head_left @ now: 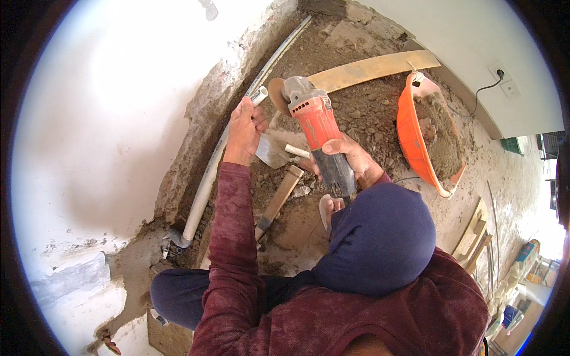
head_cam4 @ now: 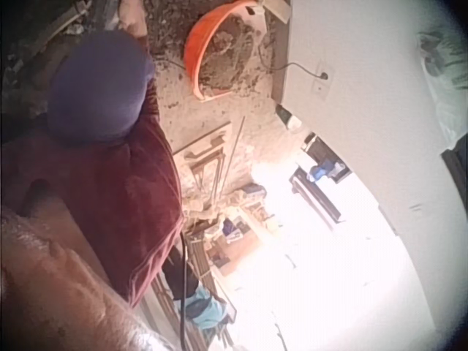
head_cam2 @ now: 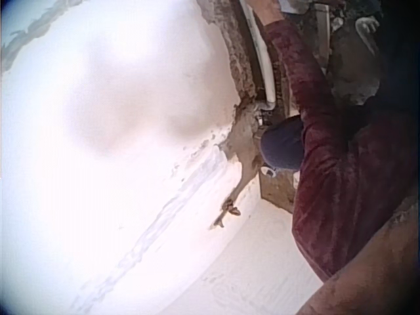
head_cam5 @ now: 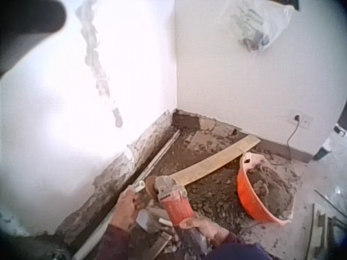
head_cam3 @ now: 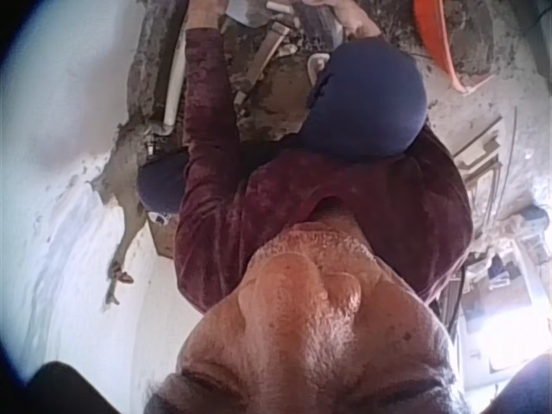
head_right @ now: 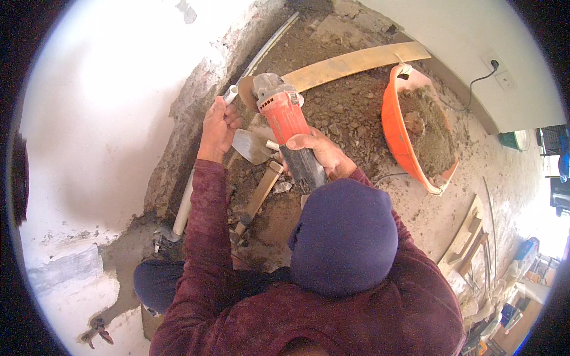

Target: The person installs white PVC pipes and fittings into a wall channel. They use a power tool to cut a pipe and connect it to an elbow joint, then apply sealant to the connections.

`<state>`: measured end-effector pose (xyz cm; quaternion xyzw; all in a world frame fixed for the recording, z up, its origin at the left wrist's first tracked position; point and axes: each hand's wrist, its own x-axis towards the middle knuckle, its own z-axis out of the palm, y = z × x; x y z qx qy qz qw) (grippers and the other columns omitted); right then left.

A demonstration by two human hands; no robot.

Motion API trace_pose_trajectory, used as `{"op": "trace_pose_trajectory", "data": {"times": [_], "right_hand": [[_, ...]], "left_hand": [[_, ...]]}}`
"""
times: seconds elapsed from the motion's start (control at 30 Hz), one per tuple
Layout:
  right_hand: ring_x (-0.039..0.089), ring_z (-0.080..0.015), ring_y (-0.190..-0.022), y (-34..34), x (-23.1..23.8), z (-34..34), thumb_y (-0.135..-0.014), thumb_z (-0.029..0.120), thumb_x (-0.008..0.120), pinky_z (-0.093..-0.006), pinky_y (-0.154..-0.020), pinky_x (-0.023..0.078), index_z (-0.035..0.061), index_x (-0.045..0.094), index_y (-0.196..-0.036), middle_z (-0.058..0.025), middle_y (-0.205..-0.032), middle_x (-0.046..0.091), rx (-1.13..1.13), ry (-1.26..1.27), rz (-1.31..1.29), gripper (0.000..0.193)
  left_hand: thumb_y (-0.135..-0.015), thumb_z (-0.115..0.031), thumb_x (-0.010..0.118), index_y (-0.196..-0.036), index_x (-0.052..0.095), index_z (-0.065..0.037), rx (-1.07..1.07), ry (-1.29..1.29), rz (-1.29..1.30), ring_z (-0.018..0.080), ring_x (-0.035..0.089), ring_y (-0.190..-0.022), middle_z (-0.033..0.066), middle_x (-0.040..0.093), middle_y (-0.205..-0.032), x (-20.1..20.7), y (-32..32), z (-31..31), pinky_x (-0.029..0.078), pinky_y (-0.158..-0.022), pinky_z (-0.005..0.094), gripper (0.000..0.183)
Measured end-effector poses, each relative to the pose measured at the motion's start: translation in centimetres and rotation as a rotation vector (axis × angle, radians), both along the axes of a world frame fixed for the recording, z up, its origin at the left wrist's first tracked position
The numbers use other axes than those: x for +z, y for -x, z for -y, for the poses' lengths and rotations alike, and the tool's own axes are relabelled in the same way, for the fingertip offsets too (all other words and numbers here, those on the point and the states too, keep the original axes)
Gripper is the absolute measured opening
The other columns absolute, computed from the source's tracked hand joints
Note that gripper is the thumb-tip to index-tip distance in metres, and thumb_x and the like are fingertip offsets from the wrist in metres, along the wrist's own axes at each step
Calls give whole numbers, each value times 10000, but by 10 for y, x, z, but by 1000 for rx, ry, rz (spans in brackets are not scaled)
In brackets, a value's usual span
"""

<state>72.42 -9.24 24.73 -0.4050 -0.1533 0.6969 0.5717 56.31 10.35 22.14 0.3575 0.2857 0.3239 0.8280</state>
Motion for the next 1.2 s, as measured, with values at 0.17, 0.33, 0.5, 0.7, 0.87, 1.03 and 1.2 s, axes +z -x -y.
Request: {"op": "trace_pose_trajectory", "data": {"times": [0.17, 0.33, 0.5, 0.7, 0.87, 1.03, 1.2], "right_hand": [[640, -207, -612, 2, 6, 0, -717, 283, 705, -339, -569, 556, 34, 480, -1180, -112, -802, 609, 1, 19, 7, 572], [642, -206, -624, 2, 11, 1, -714, 275, 708, -339, -578, 553, 33, 481, -1184, -117, -818, 615, -1, 24, 1, 576], [654, -217, -639, 1, 1, 1, -718, 284, 702, -347, -573, 565, 12, 509, -1126, -126, -821, 624, 1, 11, 3, 527], [659, -217, -643, 0, 3, 3, -715, 292, 700, -346, -567, 567, -1, 521, -1099, -129, -819, 631, -8, -5, 17, 515], [660, -219, -647, 1, 2, 3, -717, 283, 699, -353, -571, 573, 0, 519, -1102, -133, -826, 631, -9, -2, 4, 511], [660, -220, -647, 0, 0, 3, -715, 280, 700, -359, -575, 578, 11, 521, -1101, -129, -832, 629, -9, 16, -4, 503], [655, -216, -640, 2, 2, 3, -712, 287, 702, -345, -566, 570, 21, 524, -1094, -121, -830, 622, -14, -4, 3, 499]], "left_hand": [[-1007, -367, 493, -1004, 474, -105, 13, -4, -17, 51, 320, -599, -61, 351, -718, 0, -1, 2, 326, -532, 215, 263], [-1026, -344, 455, -1011, 466, -95, 6, -18, -33, 52, 332, -601, -54, 378, -722, 3, -3, 3, 332, -543, 231, 250], [-1011, -348, 490, -986, 471, -113, 5, -21, -19, 51, 340, -602, -58, 367, -718, 1, -1, 3, 334, -529, 218, 238], [-1010, -343, 494, -992, 472, -114, -9, -4, -3, 56, 351, -610, -56, 376, -721, 0, -2, 2, 340, -530, 222, 231], [-1010, -335, 498, -1010, 471, -111, -5, 4, -2, 59, 351, -612, -52, 379, -723, -1, 0, 1, 343, -537, 225, 225], [-1016, -328, 484, -1010, 468, -114, -12, -1, 0, 58, 351, -619, -50, 383, -724, -3, 0, 1, 351, -553, 225, 215], [-1027, -310, 462, -981, 467, -110, -14, -38, 8, 50, 340, -621, -51, 383, -731, -2, 0, 1, 341, -554, 223, 206]]}}
